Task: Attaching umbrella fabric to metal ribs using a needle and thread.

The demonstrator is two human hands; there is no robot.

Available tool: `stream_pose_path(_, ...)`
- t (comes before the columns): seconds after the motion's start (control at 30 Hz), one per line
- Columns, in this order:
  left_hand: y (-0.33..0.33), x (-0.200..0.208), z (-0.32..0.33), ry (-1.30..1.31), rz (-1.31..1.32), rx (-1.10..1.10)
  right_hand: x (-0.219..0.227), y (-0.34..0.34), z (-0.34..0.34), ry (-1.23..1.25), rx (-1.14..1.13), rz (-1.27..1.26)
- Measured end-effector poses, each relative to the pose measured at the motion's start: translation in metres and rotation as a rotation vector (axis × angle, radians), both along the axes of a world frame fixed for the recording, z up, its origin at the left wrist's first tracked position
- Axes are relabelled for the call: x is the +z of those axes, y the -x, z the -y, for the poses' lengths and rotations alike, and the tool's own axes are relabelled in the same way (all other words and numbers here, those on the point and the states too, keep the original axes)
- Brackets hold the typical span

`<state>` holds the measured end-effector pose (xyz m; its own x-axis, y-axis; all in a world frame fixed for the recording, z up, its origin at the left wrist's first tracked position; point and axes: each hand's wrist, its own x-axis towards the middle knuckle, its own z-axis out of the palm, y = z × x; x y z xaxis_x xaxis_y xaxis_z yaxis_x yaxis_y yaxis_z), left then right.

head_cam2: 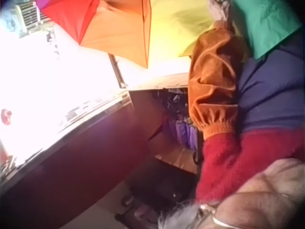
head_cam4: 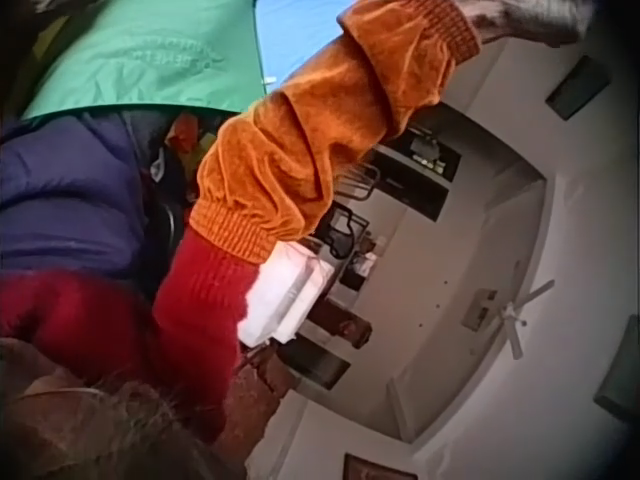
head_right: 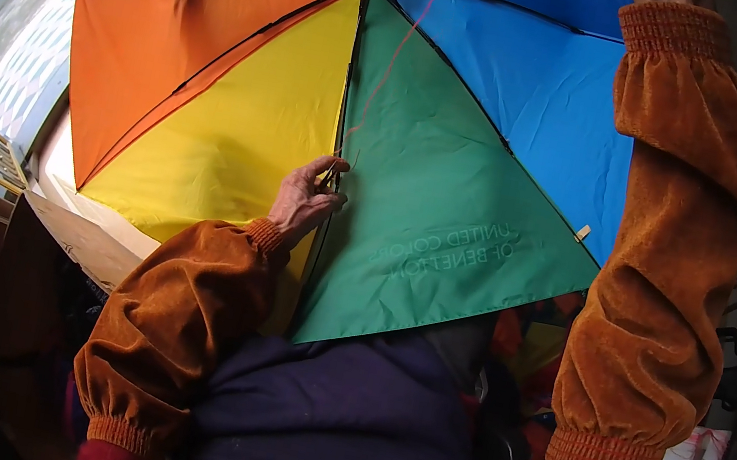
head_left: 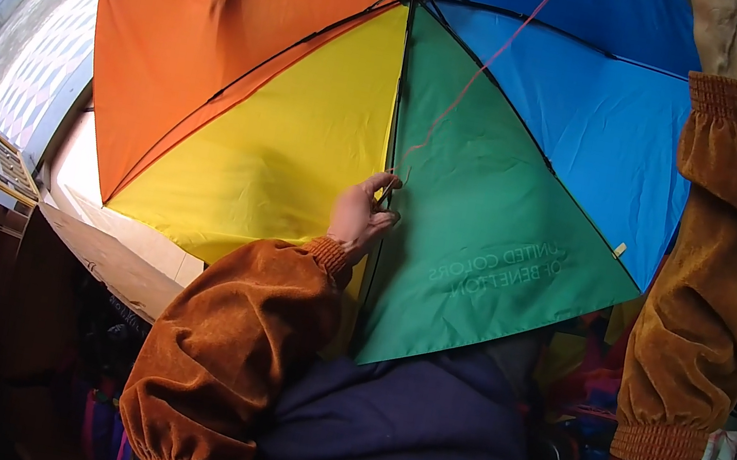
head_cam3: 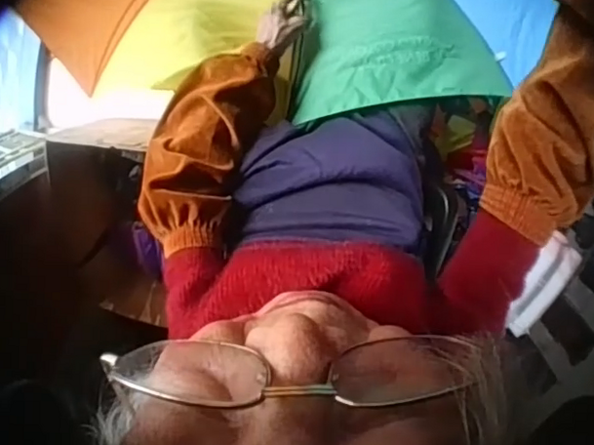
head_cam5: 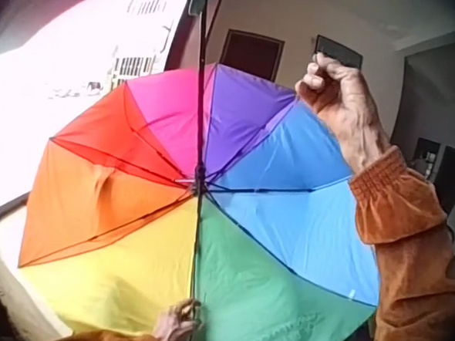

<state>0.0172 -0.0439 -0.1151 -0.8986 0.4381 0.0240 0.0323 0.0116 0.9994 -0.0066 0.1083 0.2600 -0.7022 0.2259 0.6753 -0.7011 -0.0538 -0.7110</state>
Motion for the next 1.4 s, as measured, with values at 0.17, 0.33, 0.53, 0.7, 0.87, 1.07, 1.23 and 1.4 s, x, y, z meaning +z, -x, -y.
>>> stream_pose_path(0.17,0.000,0.014,0.005,-0.195,0.476,0.125,-0.124,-0.015,0.009,-0.380,-0.015,0.354)
stream_pose_path(0.33,0.001,0.021,0.014,-0.249,0.667,0.138,-0.283,-0.046,0.025,-0.496,0.073,1.095)
stream_pose_path(0.53,-0.006,0.022,0.010,-0.335,0.595,0.261,-0.322,-0.041,0.019,-0.941,-0.037,0.672)
stream_pose_path(0.7,-0.003,0.023,0.011,-0.267,0.605,0.279,-0.340,-0.032,0.025,-1.176,-0.161,0.363)
stream_pose_path(0.87,-0.002,0.020,0.010,-0.305,0.616,0.297,-0.334,-0.030,0.020,-1.232,-0.184,0.334)
stream_pose_path(1.07,0.002,0.022,0.016,-0.256,0.648,0.325,-0.321,-0.029,-0.003,-1.037,-0.364,0.476)
stream_pose_path(1.23,0.001,0.023,0.016,-0.302,0.667,0.303,-0.348,-0.027,0.015,-1.084,-0.210,0.177)
stream_pose_path(1.4,0.001,0.021,0.012,-0.321,0.637,0.291,-0.354,-0.023,0.024,-1.110,-0.190,0.238)
